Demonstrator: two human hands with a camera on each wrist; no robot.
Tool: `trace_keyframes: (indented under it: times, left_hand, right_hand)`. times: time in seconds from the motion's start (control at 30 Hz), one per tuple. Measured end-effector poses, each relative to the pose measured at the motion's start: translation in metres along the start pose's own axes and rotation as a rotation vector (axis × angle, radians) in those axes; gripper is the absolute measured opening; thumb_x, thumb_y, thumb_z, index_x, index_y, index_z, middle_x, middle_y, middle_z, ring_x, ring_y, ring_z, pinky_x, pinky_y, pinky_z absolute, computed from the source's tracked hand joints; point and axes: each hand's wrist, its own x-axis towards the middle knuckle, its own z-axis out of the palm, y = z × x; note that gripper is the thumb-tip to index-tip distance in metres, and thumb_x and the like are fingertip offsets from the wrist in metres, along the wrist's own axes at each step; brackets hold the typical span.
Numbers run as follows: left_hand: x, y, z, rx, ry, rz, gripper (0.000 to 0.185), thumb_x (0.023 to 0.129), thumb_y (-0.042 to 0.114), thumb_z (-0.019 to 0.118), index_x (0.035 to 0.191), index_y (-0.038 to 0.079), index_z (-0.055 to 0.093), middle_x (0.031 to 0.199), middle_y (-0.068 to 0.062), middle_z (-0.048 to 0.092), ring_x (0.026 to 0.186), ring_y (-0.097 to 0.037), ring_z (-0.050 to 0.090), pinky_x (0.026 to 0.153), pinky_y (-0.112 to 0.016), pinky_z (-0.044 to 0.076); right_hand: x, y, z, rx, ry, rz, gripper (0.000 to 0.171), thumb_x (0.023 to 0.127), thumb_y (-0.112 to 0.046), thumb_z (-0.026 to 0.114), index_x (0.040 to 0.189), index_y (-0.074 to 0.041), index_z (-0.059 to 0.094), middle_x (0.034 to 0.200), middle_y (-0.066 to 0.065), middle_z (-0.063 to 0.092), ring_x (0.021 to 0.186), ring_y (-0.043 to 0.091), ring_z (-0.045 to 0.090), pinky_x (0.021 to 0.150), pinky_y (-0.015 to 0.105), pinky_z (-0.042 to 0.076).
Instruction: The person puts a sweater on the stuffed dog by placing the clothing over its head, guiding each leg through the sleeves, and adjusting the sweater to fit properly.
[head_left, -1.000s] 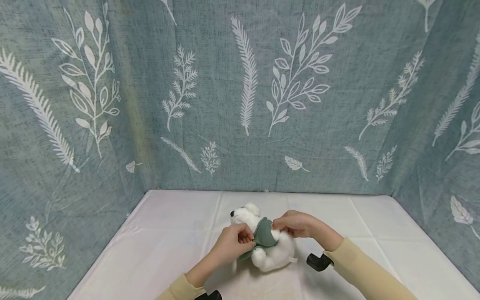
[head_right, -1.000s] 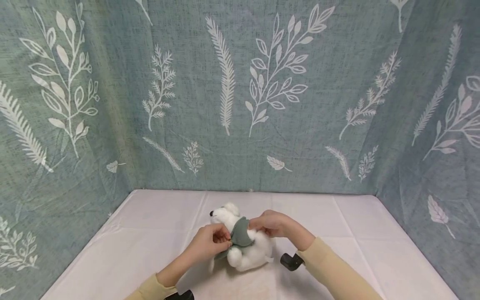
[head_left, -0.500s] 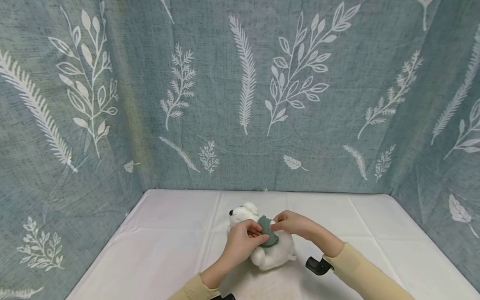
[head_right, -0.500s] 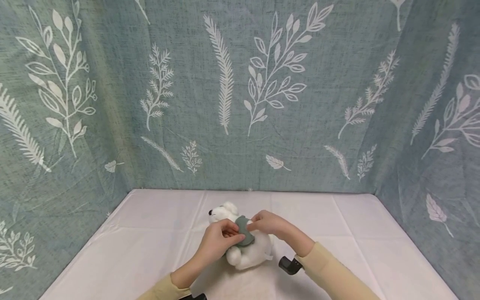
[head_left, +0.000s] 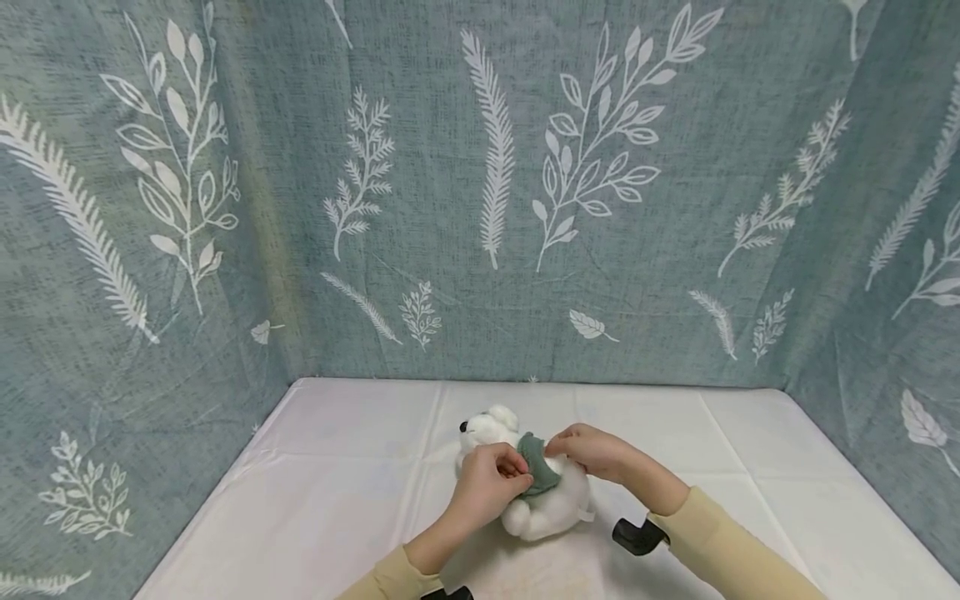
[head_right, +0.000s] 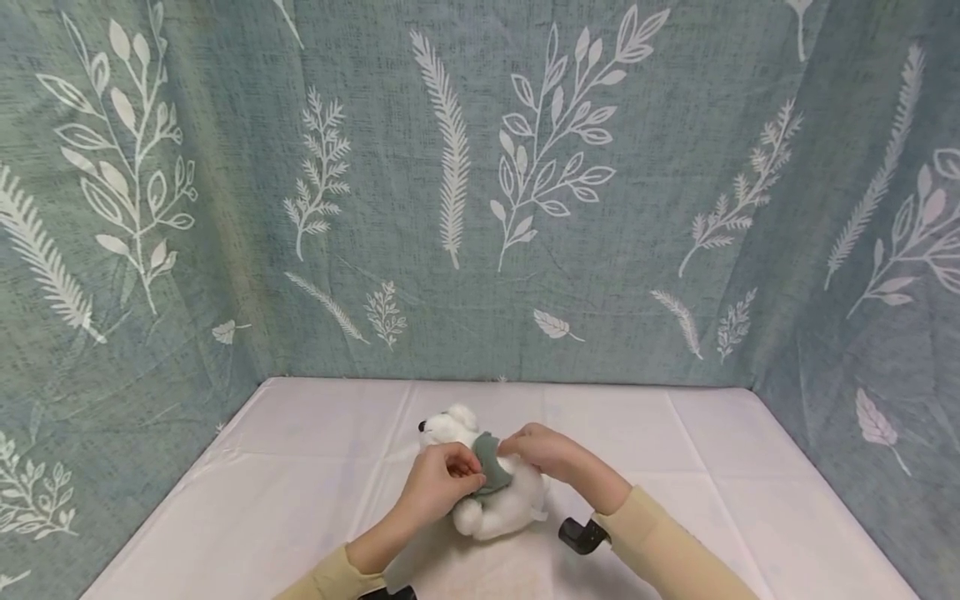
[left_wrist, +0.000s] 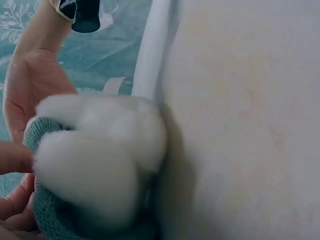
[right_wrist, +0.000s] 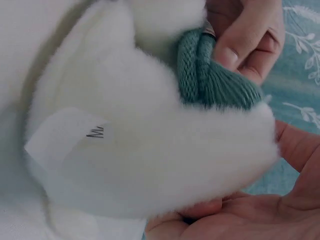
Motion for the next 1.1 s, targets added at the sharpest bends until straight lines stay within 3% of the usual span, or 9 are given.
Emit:
trace_keyframes:
  times: [0.1, 0.27, 0.5, 0.57, 0.67, 0.8, 0.93, 1.1]
  left_hand:
    - [0.0, -0.002, -0.002, 0.023, -0.007, 0.004, 0.008, 0.079, 0.005, 0.073, 0.075, 0.008, 0.066, 0.068, 0.0, 0.064, 0.062, -0.006, 0.058, 0.057, -0.021, 0.049]
    - [0.002, -0.01, -0.011, 0.081, 0.038, 0.02, 0.009, 0.08, 0.007, 0.073, 0.076, 0.01, 0.066, 0.069, 0.001, 0.064, 0.062, -0.006, 0.057, 0.056, -0.021, 0.048]
    - [-0.001, -0.016, -0.015, 0.028, 0.054, 0.023, 0.012, 0.085, 0.021, 0.072, 0.083, 0.011, 0.066, 0.076, 0.001, 0.064, 0.067, -0.006, 0.057, 0.06, -0.02, 0.048]
    - [0.0, -0.018, -0.016, 0.021, 0.094, 0.023, 0.011, 0.086, 0.022, 0.07, 0.087, 0.012, 0.066, 0.079, 0.001, 0.064, 0.068, -0.006, 0.057, 0.061, -0.019, 0.049]
    - [0.001, -0.02, -0.017, 0.016, 0.138, 0.026, 0.007, 0.088, 0.019, 0.067, 0.091, 0.013, 0.068, 0.083, 0.0, 0.066, 0.072, -0.005, 0.059, 0.064, -0.02, 0.05]
    - [0.005, -0.021, -0.017, 0.014, 0.135, 0.02, 0.005, 0.088, 0.015, 0.067, 0.092, 0.013, 0.07, 0.083, -0.001, 0.067, 0.073, -0.006, 0.06, 0.065, -0.02, 0.05]
    - [0.008, -0.02, -0.017, 0.008, 0.113, 0.01, 0.007, 0.086, 0.015, 0.068, 0.091, 0.01, 0.07, 0.082, -0.002, 0.067, 0.072, -0.007, 0.059, 0.064, -0.02, 0.05]
    - [0.013, -0.015, -0.016, 0.01, 0.089, 0.0, 0.009, 0.086, 0.016, 0.069, 0.09, 0.008, 0.07, 0.081, -0.003, 0.067, 0.07, -0.007, 0.058, 0.062, -0.02, 0.048]
  right_hand:
    - [0.001, 0.001, -0.001, 0.027, -0.036, -0.022, 0.018, 0.092, -0.012, 0.051, 0.078, -0.008, 0.062, 0.07, -0.006, 0.052, 0.064, 0.004, 0.047, 0.06, 0.02, 0.041]
    - [0.001, -0.001, -0.001, 0.041, -0.045, -0.032, 0.022, 0.092, -0.016, 0.05, 0.072, -0.013, 0.059, 0.064, -0.007, 0.049, 0.058, 0.004, 0.043, 0.056, 0.019, 0.039]
    - [-0.005, -0.01, -0.001, -0.105, 0.021, 0.043, 0.026, 0.092, -0.032, 0.058, 0.079, -0.01, 0.063, 0.052, -0.007, 0.032, 0.047, 0.007, 0.025, 0.049, 0.021, 0.028]
    - [-0.009, -0.013, -0.003, -0.123, 0.041, 0.063, 0.028, 0.091, -0.034, 0.06, 0.083, -0.008, 0.064, 0.052, -0.006, 0.034, 0.048, 0.007, 0.029, 0.051, 0.021, 0.032]
    - [-0.017, -0.016, -0.007, -0.088, 0.047, 0.06, 0.03, 0.091, -0.031, 0.061, 0.093, -0.002, 0.066, 0.06, -0.005, 0.051, 0.055, 0.004, 0.045, 0.057, 0.021, 0.043]
    - [-0.027, -0.018, -0.012, 0.028, 0.018, 0.019, 0.037, 0.092, -0.023, 0.058, 0.111, 0.009, 0.063, 0.082, 0.005, 0.07, 0.073, 0.008, 0.066, 0.07, 0.025, 0.056]
    - [-0.034, -0.016, -0.008, 0.073, -0.013, -0.009, 0.039, 0.093, -0.02, 0.056, 0.116, 0.011, 0.059, 0.094, 0.016, 0.072, 0.084, 0.015, 0.07, 0.077, 0.03, 0.057]
    - [-0.031, -0.011, 0.005, 0.025, 0.013, 0.0, 0.038, 0.091, -0.027, 0.061, 0.11, 0.006, 0.064, 0.092, 0.015, 0.073, 0.085, 0.017, 0.07, 0.078, 0.033, 0.057]
